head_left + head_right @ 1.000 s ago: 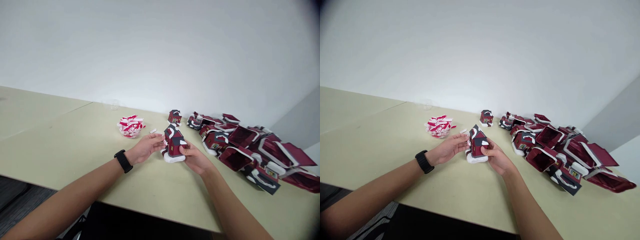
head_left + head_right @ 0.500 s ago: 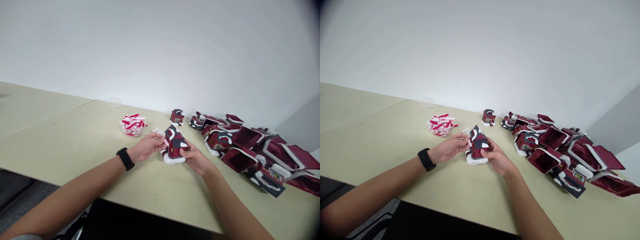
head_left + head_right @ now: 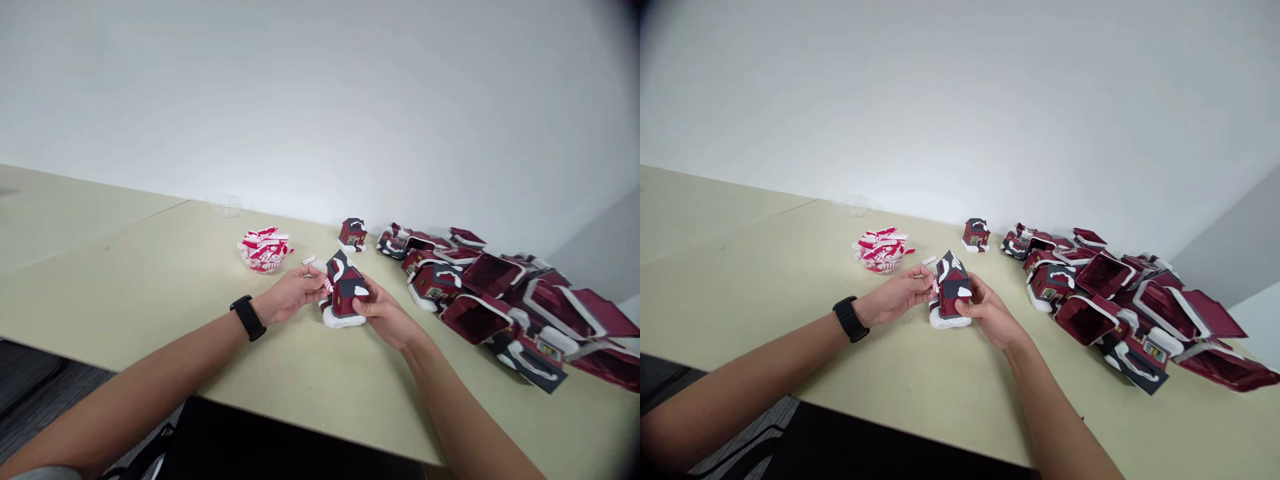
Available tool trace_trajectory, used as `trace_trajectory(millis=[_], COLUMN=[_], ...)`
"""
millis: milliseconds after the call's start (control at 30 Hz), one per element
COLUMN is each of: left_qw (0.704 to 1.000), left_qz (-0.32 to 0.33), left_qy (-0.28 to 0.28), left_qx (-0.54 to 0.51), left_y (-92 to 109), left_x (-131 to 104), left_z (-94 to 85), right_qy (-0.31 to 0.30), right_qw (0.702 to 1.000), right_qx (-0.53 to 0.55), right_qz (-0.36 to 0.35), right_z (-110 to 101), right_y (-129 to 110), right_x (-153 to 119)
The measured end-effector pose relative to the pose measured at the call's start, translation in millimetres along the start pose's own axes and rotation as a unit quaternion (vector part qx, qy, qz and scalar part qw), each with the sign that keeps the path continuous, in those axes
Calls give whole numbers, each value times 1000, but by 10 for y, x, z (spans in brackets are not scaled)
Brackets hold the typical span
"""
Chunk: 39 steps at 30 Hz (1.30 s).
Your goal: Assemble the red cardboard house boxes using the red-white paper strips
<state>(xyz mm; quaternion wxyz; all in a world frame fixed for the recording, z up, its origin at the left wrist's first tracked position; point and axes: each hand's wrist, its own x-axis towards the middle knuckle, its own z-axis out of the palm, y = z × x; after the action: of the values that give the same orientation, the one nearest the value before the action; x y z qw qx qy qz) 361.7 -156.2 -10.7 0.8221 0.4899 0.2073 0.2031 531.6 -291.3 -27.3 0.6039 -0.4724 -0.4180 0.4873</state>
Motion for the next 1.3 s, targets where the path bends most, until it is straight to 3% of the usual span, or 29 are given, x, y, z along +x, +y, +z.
trace_trajectory(millis=[667,1300], left_qw=[1000,997], left_qz=[15,-36], left_qy=[10,44], left_qx=[4,-54], left_y=[-32,-34], left_x=[32,-5], left_z=[-18,37], right_qy=[4,4], right_qw=[1000,998], right_qx=[6,-55], right_qz=[1,-18], right_z=[10,62], right_y=[4,-25], right_x=[-4,1])
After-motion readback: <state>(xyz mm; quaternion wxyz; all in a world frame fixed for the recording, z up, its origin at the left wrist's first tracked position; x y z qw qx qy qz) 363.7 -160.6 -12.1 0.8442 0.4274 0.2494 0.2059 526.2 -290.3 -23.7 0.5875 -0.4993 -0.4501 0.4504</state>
